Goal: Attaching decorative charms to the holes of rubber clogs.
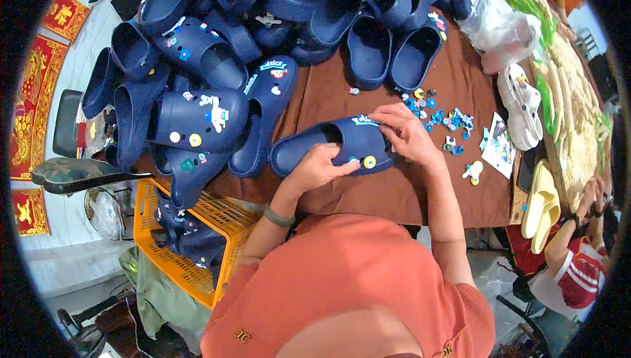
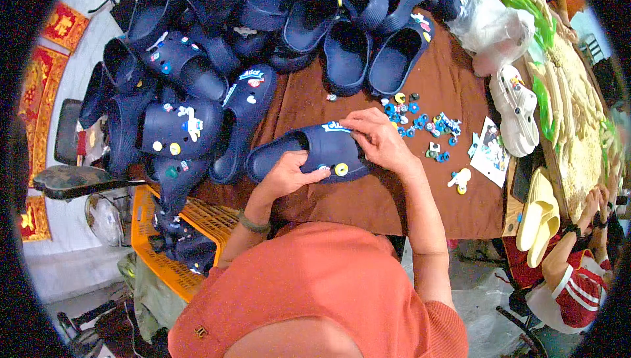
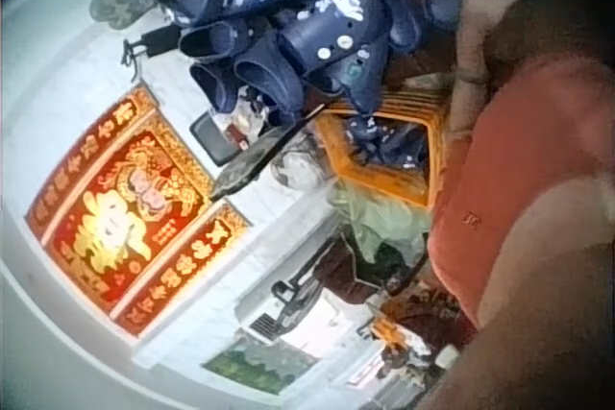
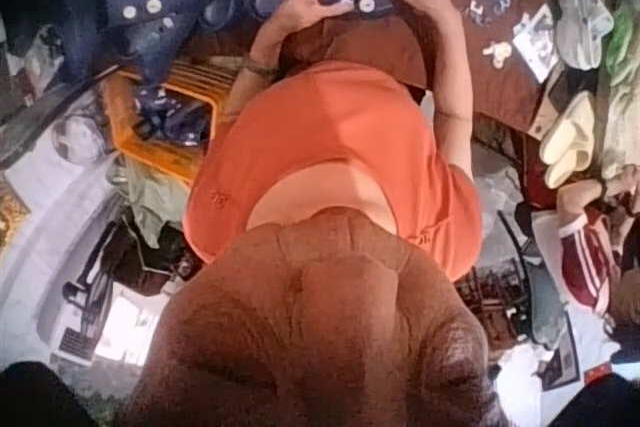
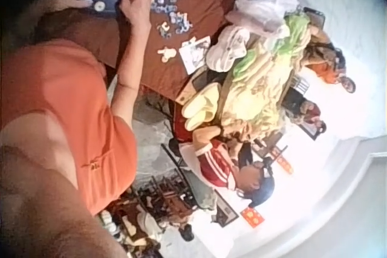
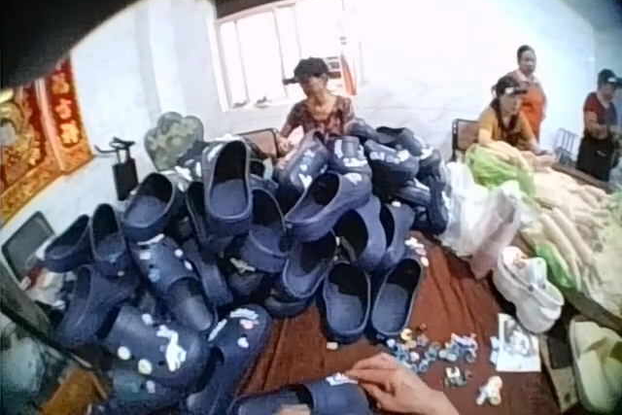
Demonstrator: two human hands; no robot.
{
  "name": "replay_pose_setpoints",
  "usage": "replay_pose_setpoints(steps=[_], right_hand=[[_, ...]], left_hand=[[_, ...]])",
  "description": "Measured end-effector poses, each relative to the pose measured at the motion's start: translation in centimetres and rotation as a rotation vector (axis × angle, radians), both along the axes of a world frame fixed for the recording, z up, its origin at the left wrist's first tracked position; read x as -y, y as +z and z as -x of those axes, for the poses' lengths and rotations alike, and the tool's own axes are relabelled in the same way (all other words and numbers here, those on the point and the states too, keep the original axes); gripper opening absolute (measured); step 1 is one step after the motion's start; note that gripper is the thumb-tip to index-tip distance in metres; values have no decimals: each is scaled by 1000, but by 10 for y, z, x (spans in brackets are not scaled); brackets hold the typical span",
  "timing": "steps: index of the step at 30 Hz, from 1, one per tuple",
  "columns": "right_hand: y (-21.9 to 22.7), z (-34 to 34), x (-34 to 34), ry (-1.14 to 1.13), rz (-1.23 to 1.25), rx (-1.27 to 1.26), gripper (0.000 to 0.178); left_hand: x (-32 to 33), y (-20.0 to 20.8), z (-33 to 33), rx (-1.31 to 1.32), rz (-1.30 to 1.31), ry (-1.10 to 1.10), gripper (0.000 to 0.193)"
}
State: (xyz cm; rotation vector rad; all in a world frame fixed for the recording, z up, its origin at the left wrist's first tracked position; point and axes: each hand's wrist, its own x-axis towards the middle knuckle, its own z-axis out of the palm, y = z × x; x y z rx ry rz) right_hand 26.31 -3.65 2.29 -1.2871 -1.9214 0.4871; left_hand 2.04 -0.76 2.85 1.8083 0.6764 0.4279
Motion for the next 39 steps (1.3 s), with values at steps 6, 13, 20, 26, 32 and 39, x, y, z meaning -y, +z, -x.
replay_pose_setpoints(steps=[6,13,20,26,32,39], right_hand=[[-4,-25,-1,-255,49,-277,17],[-22,-76,9,-646,77,-250,16],[-3,-45,12,68,71,116,61],[-2,-38,8,139,132,186,81],[-9,-24,16,93,28,268,100],[4,-15,19,34,-18,377,106]], left_hand=[[-1,1,-3,-7,98,71,25],[-3,4,-4,-71,131,68,25],[-3,-1,-3,-58,177,73,22],[-5,-5,-2,-79,126,98,33],[-6,-11,-1,-95,146,85,36],[-4,-12,0,1,296,10,37]])
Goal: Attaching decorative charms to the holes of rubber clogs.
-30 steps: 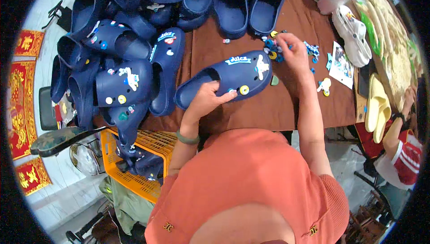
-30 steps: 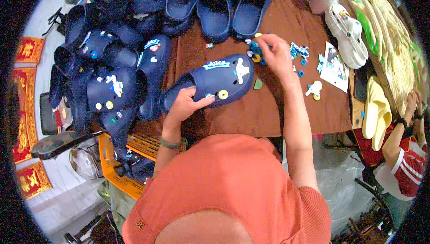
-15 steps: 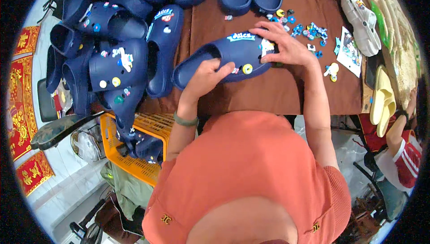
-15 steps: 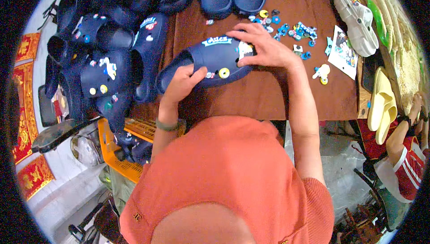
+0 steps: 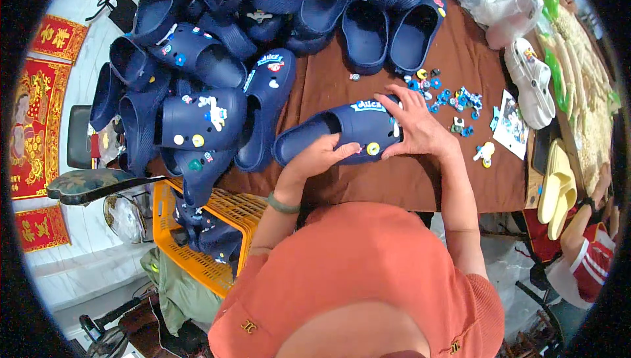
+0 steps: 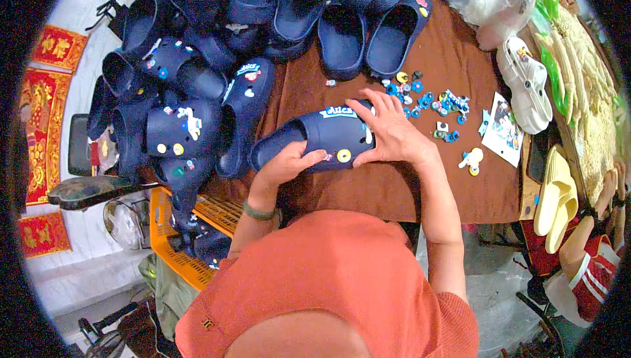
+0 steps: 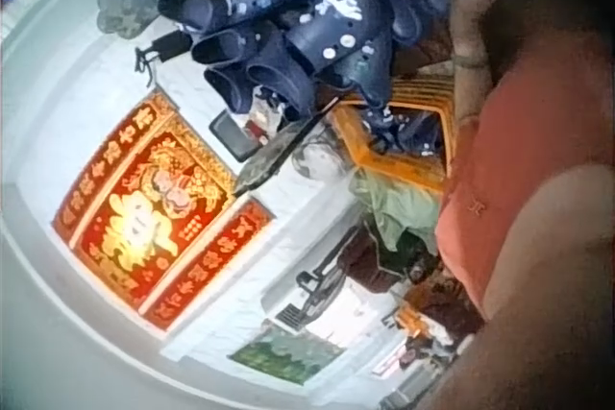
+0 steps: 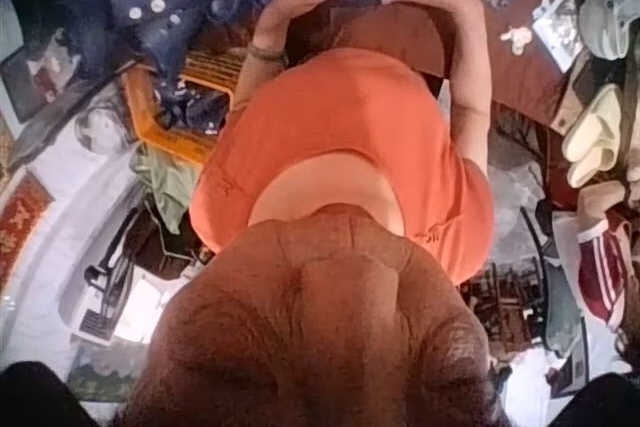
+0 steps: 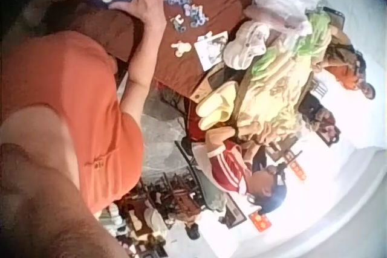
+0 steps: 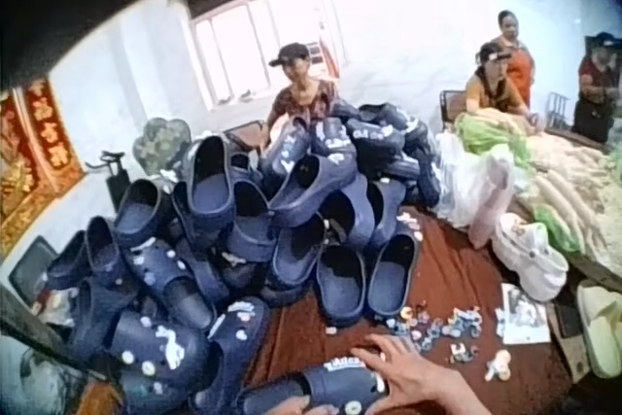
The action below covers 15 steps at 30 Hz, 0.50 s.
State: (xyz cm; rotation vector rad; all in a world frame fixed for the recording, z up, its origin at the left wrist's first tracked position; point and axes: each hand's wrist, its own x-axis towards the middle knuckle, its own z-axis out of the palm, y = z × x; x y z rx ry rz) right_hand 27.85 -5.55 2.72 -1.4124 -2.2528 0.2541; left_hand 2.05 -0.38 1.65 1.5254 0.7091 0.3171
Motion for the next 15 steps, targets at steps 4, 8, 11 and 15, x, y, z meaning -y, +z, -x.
replay_pose_setpoints(steps=[4,8,11,15], right_hand=[[-1,-6,-6,35,114,-119,102],[-13,-11,-14,-83,106,-458,60],[-32,-7,-21,-209,99,-554,44],[-38,-3,-23,-274,34,-567,29]], left_hand=[[1,7,-5,20,41,31,33],[18,0,-21,116,171,136,25],[28,6,-28,96,44,164,28],[26,20,-15,-460,-383,145,26]])
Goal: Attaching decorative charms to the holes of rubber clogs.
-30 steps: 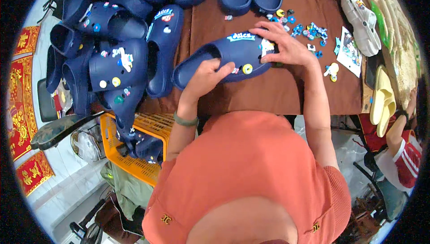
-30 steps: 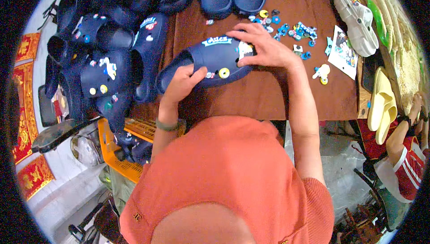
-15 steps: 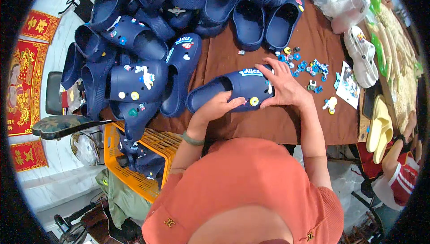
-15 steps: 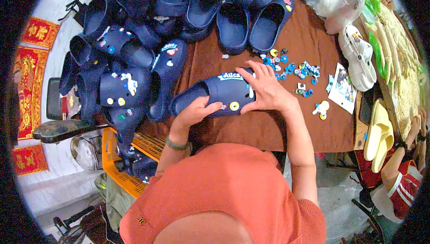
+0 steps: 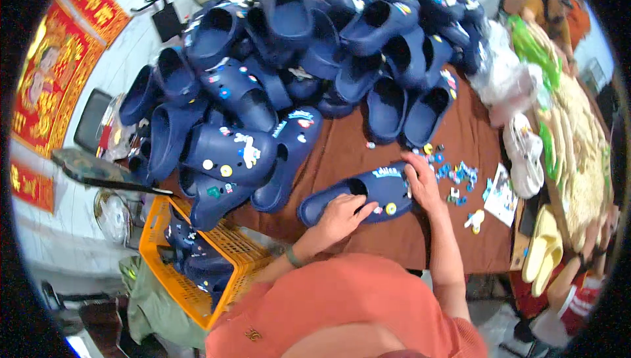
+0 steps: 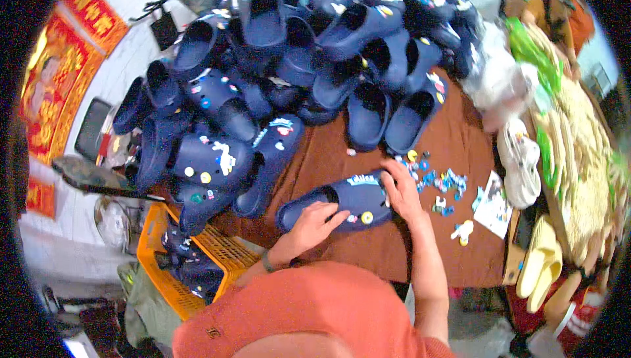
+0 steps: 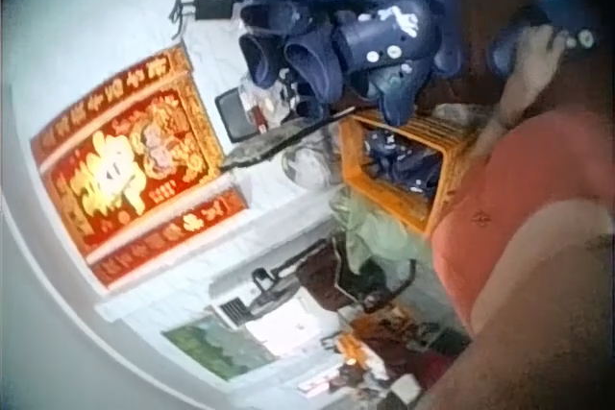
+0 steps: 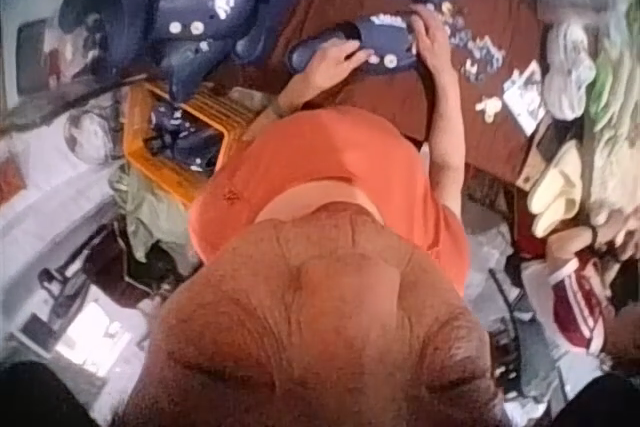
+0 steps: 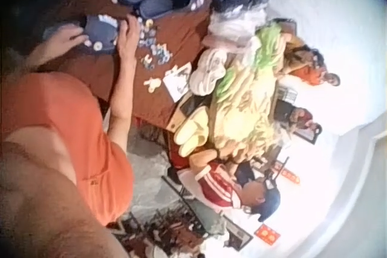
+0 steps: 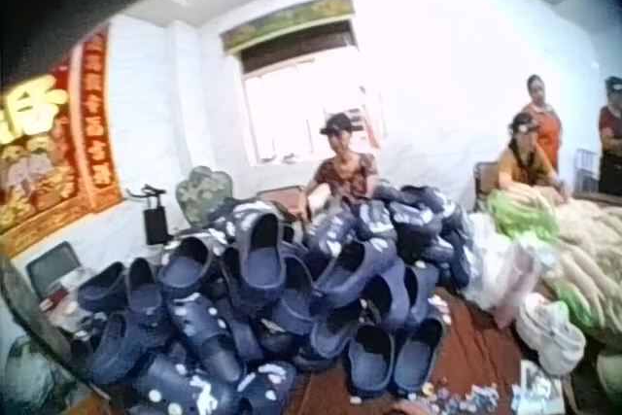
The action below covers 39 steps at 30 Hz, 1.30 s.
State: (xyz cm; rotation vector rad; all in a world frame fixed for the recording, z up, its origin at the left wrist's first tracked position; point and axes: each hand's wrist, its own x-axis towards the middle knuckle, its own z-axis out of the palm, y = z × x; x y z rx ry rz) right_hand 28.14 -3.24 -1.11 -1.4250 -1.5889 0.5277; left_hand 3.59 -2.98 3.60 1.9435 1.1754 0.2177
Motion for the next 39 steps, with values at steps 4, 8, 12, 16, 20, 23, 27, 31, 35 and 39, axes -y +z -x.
replay_pose_setpoints(steps=[4,8,12,16,20,23,27,31,35,39], right_hand=[[2,2,5,-81,11,-71,21],[-2,3,6,-112,-39,-63,21],[-7,-1,3,-184,-76,-178,22],[-11,-18,1,-335,-27,-432,28],[4,-28,0,-400,3,-777,36],[-7,-35,-5,-412,-87,-815,32],[-6,-28,-3,-370,-80,-743,25],[-33,-27,-9,-371,-49,-706,19],[-25,-17,-8,-388,-59,-565,19],[-20,-22,-4,-411,-24,-574,18]], left_hand=[[-6,7,28,291,-697,121,34],[-11,-18,59,-15,-646,148,35],[-21,-24,68,-76,-497,46,24],[-22,5,63,-107,-356,34,25],[-34,26,66,118,-252,191,21],[-58,57,39,365,-291,325,16],[-117,119,-9,882,-20,368,28],[-219,187,-54,966,-145,179,36],[-326,205,-80,1019,-319,431,52],[-336,187,-109,478,-850,72,40]])
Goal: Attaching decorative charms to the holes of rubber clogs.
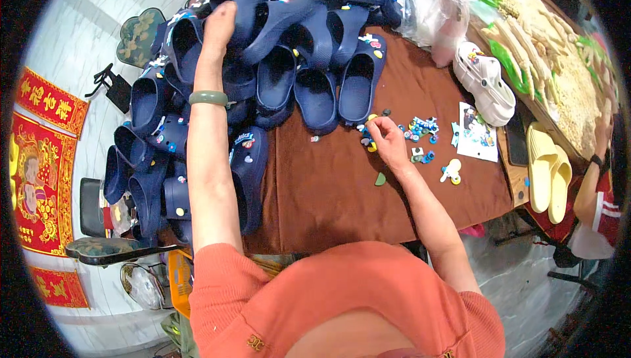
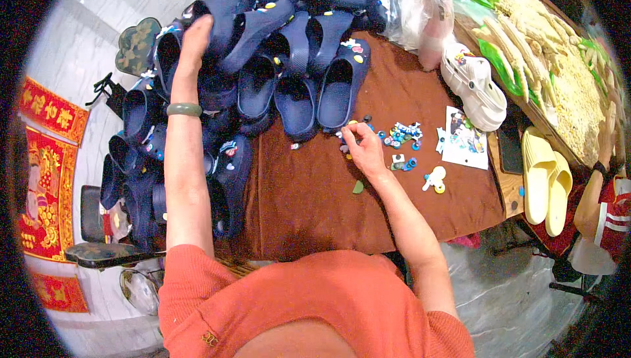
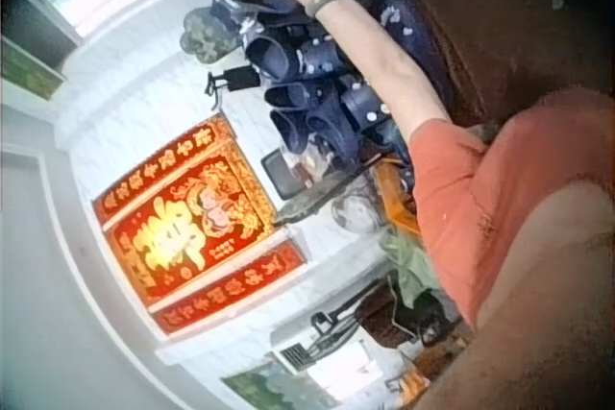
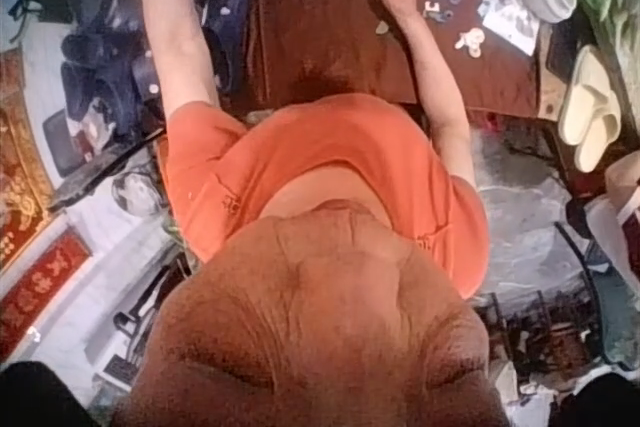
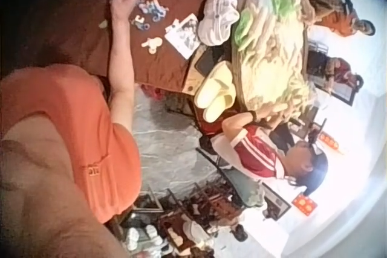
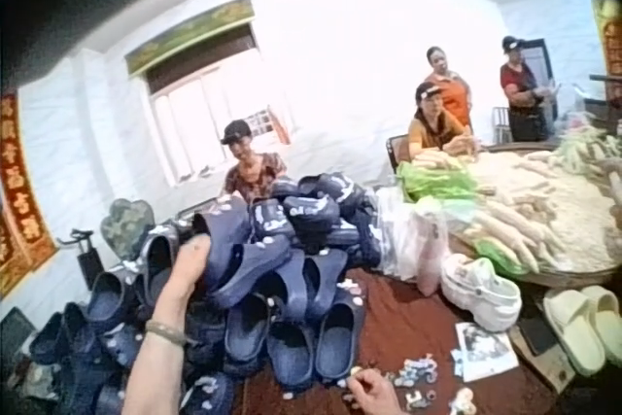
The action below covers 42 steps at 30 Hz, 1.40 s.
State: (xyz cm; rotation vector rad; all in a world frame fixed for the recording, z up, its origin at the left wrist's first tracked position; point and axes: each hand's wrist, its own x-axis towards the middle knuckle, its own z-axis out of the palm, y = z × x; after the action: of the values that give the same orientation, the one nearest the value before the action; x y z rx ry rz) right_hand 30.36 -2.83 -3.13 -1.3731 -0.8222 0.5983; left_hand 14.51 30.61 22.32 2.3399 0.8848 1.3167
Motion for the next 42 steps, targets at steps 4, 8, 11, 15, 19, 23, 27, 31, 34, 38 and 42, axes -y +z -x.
replay_pose_setpoints(steps=[4,8,11,15,19,23,27,31,34,38,42], right_hand=[[-7,-3,-6,-16,-38,64,18],[-4,-4,-7,-31,-71,114,17],[-8,-10,-5,-78,-73,93,17],[-2,-13,-3,-108,-96,51,16],[5,-8,-7,-67,-249,-283,14],[6,-18,-4,-203,-311,-248,13],[11,-31,-1,-442,-369,-149,13],[30,-43,8,-438,-311,-429,33],[23,-50,7,-324,-407,-524,53],[23,-48,10,-125,-487,-667,63],[35,-30,14,-9,-421,-619,65]], left_hand=[[-6,-17,1,-338,150,57,50],[24,-41,-15,-396,-725,784,38],[102,-45,-54,-198,-424,-17,35],[173,-111,-112,-773,31,-334,57],[153,-200,-156,-997,429,-233,73],[143,-217,-183,-878,417,-73,64],[154,-204,-185,-28,1078,-661,40],[182,-153,-166,4,1303,-771,36],[216,-131,-132,-48,1151,-830,37],[261,-111,-59,-138,1071,-765,42],[286,-145,8,-278,945,-598,52]])
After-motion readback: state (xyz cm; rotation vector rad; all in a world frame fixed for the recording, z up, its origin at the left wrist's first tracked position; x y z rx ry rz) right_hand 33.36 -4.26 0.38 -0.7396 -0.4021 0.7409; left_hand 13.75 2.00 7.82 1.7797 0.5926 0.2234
